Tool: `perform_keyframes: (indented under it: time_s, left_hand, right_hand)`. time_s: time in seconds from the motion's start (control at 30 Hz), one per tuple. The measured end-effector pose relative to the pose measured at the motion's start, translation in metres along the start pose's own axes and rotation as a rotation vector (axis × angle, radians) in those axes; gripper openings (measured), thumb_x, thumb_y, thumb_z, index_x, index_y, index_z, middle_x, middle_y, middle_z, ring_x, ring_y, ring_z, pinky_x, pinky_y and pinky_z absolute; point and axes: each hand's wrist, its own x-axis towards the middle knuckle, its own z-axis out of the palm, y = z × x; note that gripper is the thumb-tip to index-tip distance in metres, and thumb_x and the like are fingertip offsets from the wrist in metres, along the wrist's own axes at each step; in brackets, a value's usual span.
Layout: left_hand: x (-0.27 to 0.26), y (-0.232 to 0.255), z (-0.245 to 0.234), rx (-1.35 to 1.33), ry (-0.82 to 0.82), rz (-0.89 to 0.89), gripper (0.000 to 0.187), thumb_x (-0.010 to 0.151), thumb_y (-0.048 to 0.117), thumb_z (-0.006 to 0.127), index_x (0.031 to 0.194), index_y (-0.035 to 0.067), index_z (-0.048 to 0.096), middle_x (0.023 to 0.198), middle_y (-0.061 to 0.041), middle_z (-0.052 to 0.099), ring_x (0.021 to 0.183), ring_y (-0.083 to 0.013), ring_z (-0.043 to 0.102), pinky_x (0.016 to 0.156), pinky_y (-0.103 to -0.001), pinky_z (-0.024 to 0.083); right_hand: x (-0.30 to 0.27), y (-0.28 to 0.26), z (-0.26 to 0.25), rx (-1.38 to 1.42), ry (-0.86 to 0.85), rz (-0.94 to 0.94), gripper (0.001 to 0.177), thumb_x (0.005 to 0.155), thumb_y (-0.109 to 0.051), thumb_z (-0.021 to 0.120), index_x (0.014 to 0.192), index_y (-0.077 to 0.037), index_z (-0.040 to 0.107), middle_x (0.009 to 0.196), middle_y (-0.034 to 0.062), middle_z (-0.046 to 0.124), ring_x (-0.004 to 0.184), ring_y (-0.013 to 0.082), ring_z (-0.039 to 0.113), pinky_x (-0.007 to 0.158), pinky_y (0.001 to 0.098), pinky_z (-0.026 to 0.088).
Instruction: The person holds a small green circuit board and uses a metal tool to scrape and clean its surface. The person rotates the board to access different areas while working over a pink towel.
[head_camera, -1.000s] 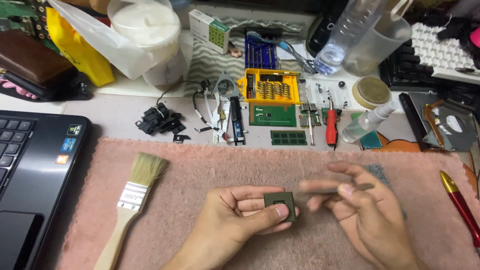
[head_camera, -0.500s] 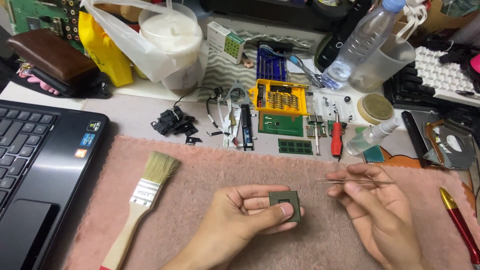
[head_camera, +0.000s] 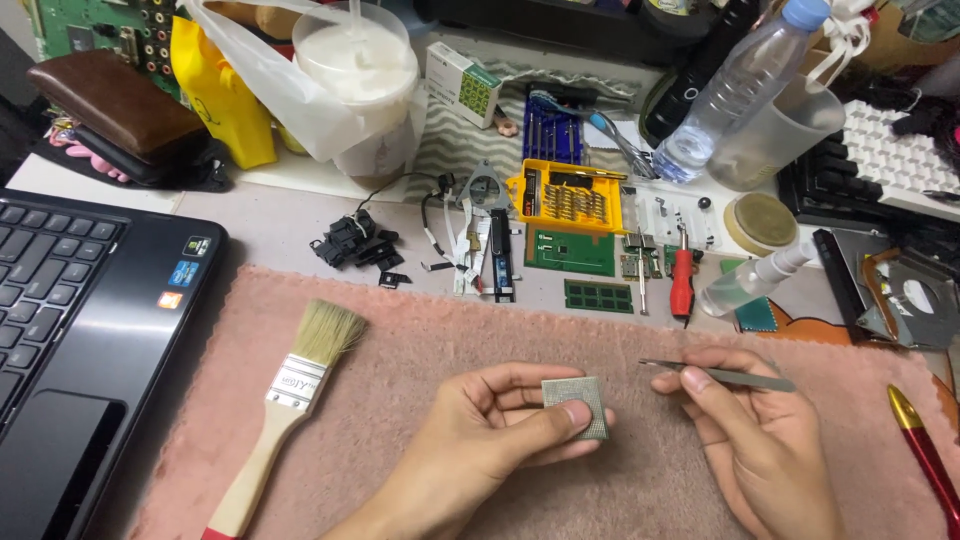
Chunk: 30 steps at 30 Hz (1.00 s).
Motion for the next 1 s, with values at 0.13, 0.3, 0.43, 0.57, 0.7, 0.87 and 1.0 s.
perform_keyframes:
  time_s: [0.13, 0.3, 0.43, 0.57, 0.7, 0.87, 1.0]
  left_hand:
    - [0.003, -0.003, -0.004, 0.023, -0.019, 0.069, 0.044, 0.090, -0.010, 0.083, 0.134, -0.016, 0.080, 0.123, -0.036, 0.088, 0.104, -0.0431, 0.087, 0.098, -0.050, 0.074]
    - [0.000, 0.000, -0.001, 0.143, 0.008, 0.069, 0.060, 0.081, -0.010, 0.088, 0.141, -0.006, 0.081, 0.128, -0.027, 0.092, 0.107, -0.0308, 0.088, 0.106, -0.038, 0.070]
    - [-0.004, 0.001, -0.001, 0.133, -0.022, 0.070, 0.066, 0.078, -0.014, 0.088, 0.143, -0.008, 0.079, 0.131, -0.028, 0.091, 0.108, -0.0318, 0.087, 0.102, -0.041, 0.071]
    - [-0.003, -0.002, -0.003, 0.131, -0.060, 0.090, 0.068, 0.075, -0.016, 0.089, 0.142, -0.007, 0.078, 0.130, -0.032, 0.090, 0.114, -0.0350, 0.088, 0.102, -0.042, 0.071]
    - [-0.003, -0.001, -0.003, 0.132, -0.035, 0.059, 0.073, 0.071, -0.018, 0.090, 0.143, -0.006, 0.078, 0.130, -0.031, 0.090, 0.113, -0.0349, 0.088, 0.102, -0.043, 0.071]
    - [-0.006, 0.001, 0.002, 0.109, -0.028, 0.065, 0.070, 0.074, -0.018, 0.088, 0.143, -0.008, 0.077, 0.130, -0.031, 0.090, 0.114, -0.0369, 0.088, 0.104, -0.043, 0.070]
    - [-0.008, 0.005, 0.012, -0.001, 0.083, 0.001, 0.046, 0.096, -0.012, 0.075, 0.143, -0.016, 0.077, 0.127, -0.039, 0.085, 0.112, -0.0459, 0.083, 0.108, -0.047, 0.068]
  right_hand:
    - [0.001, 0.003, 0.001, 0.015, 0.003, -0.023, 0.020, 0.106, 0.013, 0.066, 0.125, 0.011, 0.069, 0.106, 0.0350, 0.081, 0.103, 0.0416, 0.084, 0.109, 0.0430, 0.065]
    - [0.002, 0.000, 0.007, 0.030, 0.036, 0.033, 0.023, 0.106, 0.012, 0.067, 0.129, 0.012, 0.071, 0.109, 0.0271, 0.075, 0.096, 0.0371, 0.079, 0.105, 0.0427, 0.067]
    - [0.003, 0.004, 0.004, 0.011, -0.002, -0.004, 0.023, 0.107, 0.012, 0.068, 0.130, 0.010, 0.073, 0.104, 0.0264, 0.075, 0.088, 0.0326, 0.072, 0.093, 0.0410, 0.064]
    - [0.003, 0.001, 0.010, 0.016, 0.009, 0.039, 0.026, 0.106, 0.013, 0.068, 0.131, 0.014, 0.074, 0.104, 0.0289, 0.075, 0.084, 0.0323, 0.070, 0.086, 0.0385, 0.061]
    - [0.001, -0.002, 0.011, -0.008, -0.015, 0.062, 0.030, 0.106, 0.013, 0.068, 0.134, 0.017, 0.077, 0.096, 0.0333, 0.075, 0.087, 0.0378, 0.074, 0.087, 0.0417, 0.062]
    - [-0.001, -0.003, 0.019, -0.039, -0.006, 0.020, 0.037, 0.098, 0.017, 0.072, 0.134, 0.022, 0.079, 0.099, 0.0376, 0.081, 0.086, 0.0379, 0.077, 0.091, 0.0403, 0.063]
    - [-0.004, -0.008, 0.023, -0.102, -0.009, 0.038, 0.034, 0.096, 0.012, 0.078, 0.129, 0.018, 0.084, 0.091, 0.0345, 0.085, 0.083, 0.0347, 0.080, 0.085, 0.0394, 0.067]
